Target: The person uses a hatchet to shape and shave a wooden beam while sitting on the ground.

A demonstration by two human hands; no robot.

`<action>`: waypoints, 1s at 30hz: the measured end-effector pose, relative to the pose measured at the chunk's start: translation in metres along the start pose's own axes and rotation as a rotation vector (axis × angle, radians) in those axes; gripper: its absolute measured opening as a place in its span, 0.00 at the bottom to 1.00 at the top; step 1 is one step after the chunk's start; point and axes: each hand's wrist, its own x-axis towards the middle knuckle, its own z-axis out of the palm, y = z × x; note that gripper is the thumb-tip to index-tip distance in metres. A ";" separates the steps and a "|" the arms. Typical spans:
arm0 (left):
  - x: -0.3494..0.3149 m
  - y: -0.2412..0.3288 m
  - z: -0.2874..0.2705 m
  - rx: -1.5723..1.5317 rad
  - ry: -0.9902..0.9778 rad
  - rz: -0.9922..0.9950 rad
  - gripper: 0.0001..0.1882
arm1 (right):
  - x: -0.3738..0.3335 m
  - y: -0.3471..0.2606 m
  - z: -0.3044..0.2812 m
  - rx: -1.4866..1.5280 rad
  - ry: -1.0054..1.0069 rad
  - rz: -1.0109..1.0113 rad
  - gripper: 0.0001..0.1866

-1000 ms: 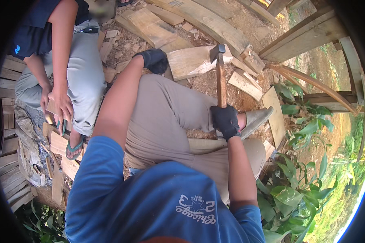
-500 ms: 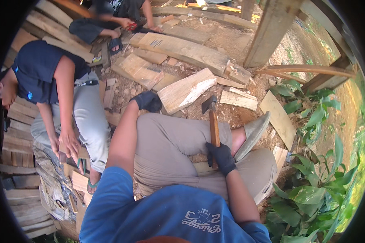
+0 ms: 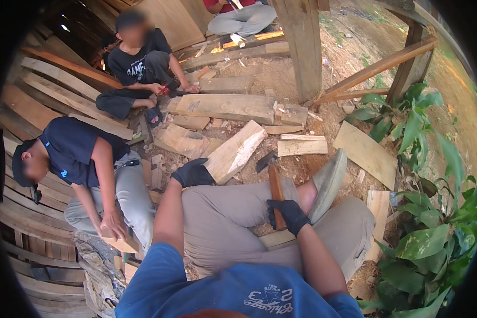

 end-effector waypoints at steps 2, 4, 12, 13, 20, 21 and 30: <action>-0.002 -0.006 0.029 0.007 -0.010 0.075 0.38 | 0.001 0.002 0.003 0.002 -0.007 -0.009 0.16; 0.005 -0.011 0.017 0.090 0.073 0.120 0.34 | 0.005 0.006 0.004 -0.007 -0.006 -0.018 0.15; -0.008 0.018 0.057 0.961 0.760 0.633 0.43 | 0.004 0.006 0.005 0.008 0.024 -0.022 0.13; -0.010 0.018 0.061 0.947 0.772 0.631 0.43 | 0.004 0.004 0.005 0.009 0.022 -0.025 0.13; -0.022 0.023 0.074 0.877 0.859 0.958 0.49 | 0.013 0.005 0.002 -0.060 0.023 -0.027 0.16; -0.024 0.026 0.080 0.886 0.891 1.007 0.50 | 0.014 0.005 0.003 -0.053 0.017 -0.032 0.15; -0.079 0.052 0.172 1.018 0.901 1.305 0.44 | 0.002 -0.001 0.003 -0.020 0.023 0.019 0.15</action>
